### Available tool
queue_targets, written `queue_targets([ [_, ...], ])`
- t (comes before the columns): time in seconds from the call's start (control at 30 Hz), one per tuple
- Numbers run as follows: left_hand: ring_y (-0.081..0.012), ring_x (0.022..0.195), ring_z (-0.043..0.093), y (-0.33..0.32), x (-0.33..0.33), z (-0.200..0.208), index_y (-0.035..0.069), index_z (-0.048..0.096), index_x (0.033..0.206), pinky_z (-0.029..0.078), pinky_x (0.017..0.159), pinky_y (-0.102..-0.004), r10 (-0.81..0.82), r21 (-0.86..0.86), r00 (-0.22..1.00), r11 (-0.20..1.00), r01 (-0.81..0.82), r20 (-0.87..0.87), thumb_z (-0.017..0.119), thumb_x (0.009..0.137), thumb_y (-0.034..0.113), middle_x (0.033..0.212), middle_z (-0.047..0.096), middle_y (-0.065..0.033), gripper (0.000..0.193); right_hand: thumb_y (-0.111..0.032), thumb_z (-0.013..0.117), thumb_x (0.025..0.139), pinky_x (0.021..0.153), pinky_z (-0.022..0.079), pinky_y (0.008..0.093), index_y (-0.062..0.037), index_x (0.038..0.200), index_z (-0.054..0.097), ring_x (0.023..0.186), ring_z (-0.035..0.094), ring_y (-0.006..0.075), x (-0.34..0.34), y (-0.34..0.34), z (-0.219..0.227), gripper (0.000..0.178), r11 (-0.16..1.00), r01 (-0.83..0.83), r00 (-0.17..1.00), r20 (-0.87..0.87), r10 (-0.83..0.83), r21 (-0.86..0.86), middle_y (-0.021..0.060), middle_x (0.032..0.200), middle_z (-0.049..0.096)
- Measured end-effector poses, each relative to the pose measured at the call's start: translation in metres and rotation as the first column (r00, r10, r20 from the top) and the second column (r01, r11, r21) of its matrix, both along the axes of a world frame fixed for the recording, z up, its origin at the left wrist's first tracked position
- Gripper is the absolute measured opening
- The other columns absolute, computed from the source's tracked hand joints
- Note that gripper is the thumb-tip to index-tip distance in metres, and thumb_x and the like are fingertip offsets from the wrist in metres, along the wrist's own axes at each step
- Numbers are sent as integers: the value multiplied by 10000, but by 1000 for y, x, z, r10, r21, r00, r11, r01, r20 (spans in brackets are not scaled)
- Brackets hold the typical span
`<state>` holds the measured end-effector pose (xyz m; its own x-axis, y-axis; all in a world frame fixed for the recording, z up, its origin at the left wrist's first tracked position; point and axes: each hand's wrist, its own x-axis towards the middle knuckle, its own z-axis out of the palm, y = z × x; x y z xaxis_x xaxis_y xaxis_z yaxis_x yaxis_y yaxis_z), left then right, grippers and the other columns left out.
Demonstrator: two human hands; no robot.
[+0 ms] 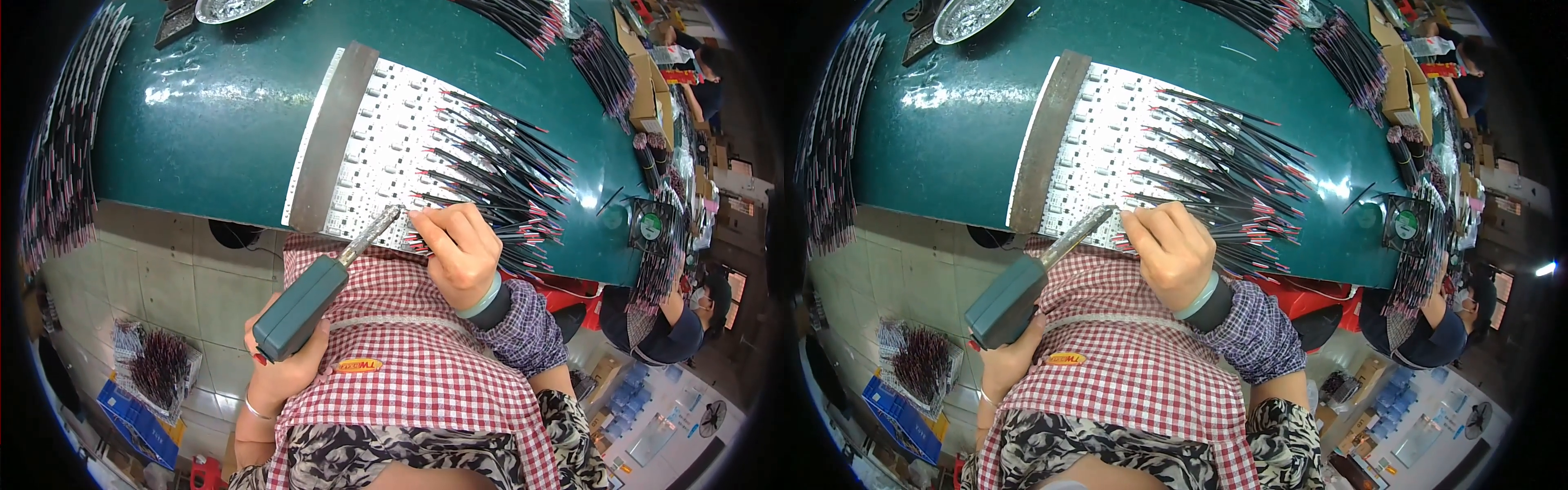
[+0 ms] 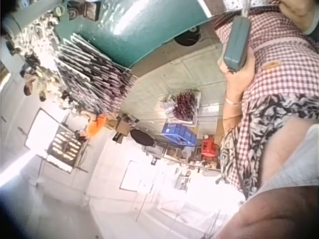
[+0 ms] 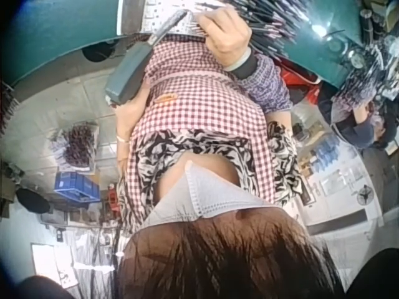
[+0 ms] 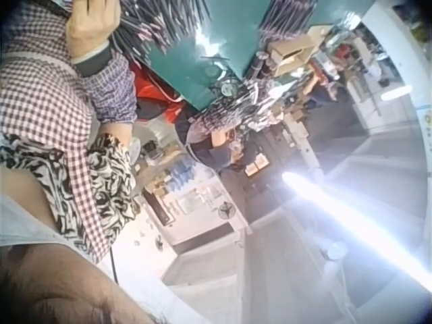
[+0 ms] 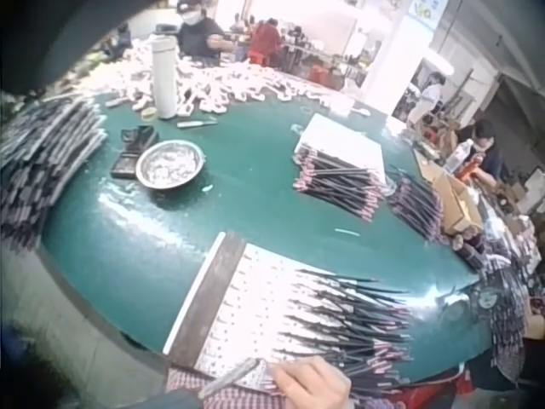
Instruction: The person solders wires onto LED strips using a soldering iron and a reel of solder.
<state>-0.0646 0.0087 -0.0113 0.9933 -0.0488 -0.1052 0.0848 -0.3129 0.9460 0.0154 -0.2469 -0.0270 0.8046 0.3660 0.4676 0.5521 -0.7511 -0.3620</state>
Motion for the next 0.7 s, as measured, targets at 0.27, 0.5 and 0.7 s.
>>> queue_targets([
  [0.27, -258, 610, 624, 1, 4, 7, -28, 705, 879, 495, 572, -336, -77, 94, 997, 993, 76, 5, 713, 733, -34, 785, 637, -127, 147, 38, 660, 627, 600, 518, 331, 5, 969, 724, 769, 631, 238, 0, 0, 0, 350, 1000, 3, 1000, 5, -3, -19, 77, 880, 670],
  [0.5, -263, 630, 643, 2, -3, 4, -42, 703, 891, 507, 585, -335, -24, 56, 1000, 998, 25, -6, 713, 727, -43, 805, 652, -138, 164, 43, 666, 633, 595, 516, 326, 4, 961, 726, 763, 628, 232, 0, 2, 3, 336, 1000, 9, 1000, -4, -9, -15, 74, 867, 667],
  [0.7, -259, 638, 650, 2, -5, 2, -48, 706, 900, 512, 591, -328, -31, 51, 999, 998, 29, 38, 713, 733, -45, 825, 667, -142, 168, 57, 658, 631, 592, 514, 333, 1, 951, 726, 761, 628, 237, 0, 0, 2, 332, 1000, 8, 1000, -25, -8, 17, 77, 865, 668],
])
